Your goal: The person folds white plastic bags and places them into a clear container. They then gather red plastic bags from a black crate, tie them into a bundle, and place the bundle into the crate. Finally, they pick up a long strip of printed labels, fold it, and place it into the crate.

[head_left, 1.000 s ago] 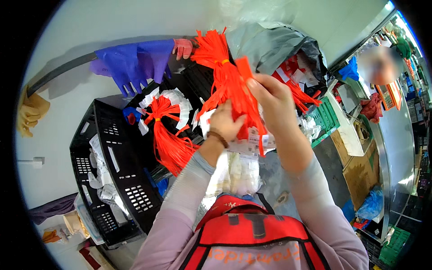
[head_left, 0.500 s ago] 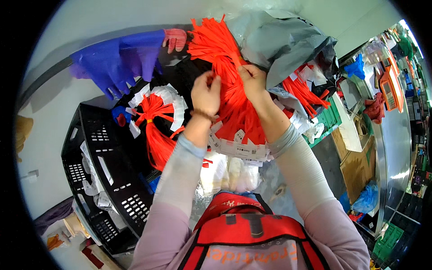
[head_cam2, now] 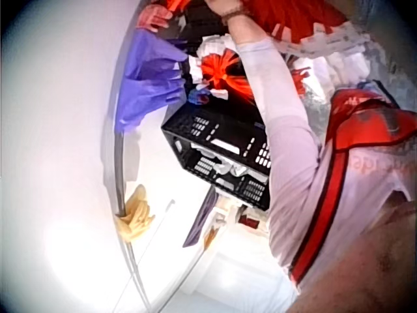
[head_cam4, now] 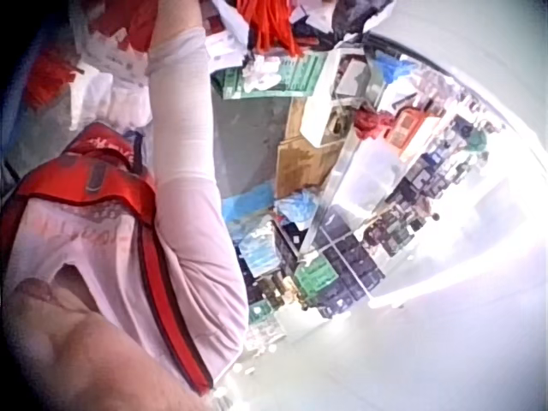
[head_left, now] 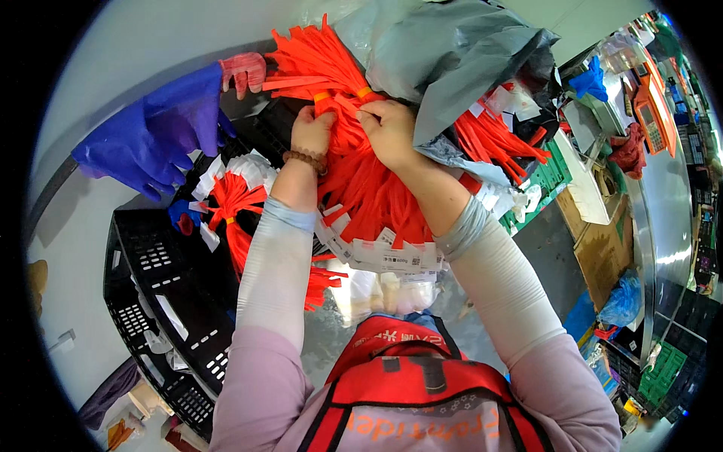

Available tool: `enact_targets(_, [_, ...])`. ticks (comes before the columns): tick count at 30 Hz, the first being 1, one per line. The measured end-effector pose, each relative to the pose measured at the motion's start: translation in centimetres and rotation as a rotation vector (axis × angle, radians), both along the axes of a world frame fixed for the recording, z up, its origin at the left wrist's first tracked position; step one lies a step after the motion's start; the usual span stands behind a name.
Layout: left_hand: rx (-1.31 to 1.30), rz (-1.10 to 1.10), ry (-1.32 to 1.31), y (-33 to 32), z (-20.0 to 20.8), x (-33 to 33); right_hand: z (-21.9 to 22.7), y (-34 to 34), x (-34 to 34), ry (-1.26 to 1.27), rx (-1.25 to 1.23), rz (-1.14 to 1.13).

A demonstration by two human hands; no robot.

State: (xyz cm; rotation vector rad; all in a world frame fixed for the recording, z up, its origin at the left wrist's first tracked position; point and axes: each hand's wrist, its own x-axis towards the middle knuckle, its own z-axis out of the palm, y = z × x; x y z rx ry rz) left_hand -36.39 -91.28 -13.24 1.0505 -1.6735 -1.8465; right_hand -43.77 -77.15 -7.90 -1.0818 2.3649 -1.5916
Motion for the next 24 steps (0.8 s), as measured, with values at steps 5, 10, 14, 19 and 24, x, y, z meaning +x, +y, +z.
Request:
enact_targets(5, [0.073, -0.029, 0.239, 1.1, -0.2, 1.3, 1.4, -1.8, 0.6, 0.175, 0.279, 0.009])
enact_targets(10, [0.25, -0.025, 0.382, 1.3, 0.3, 1.3, 1.3, -3.0, 0.4, 0.258, 0.409, -0.02])
enact_targets(14, [0.447, 0.094, 0.385, 1.2, 1.5, 0.9, 0.9, -3.7, 0.3, 0.308, 0.419, 0.003])
enact_targets(19, [0.408, 0.028, 0.32, 0.7, 0.8, 0.6, 0.8, -3.8, 0.5, 0.346, 0.462, 0.05])
enact_targets(24, [0.469, 0.036, 0.351, 0.6, 0.8, 0.5, 0.2, -3.6, 0.6, 0.477, 0.412, 0.064])
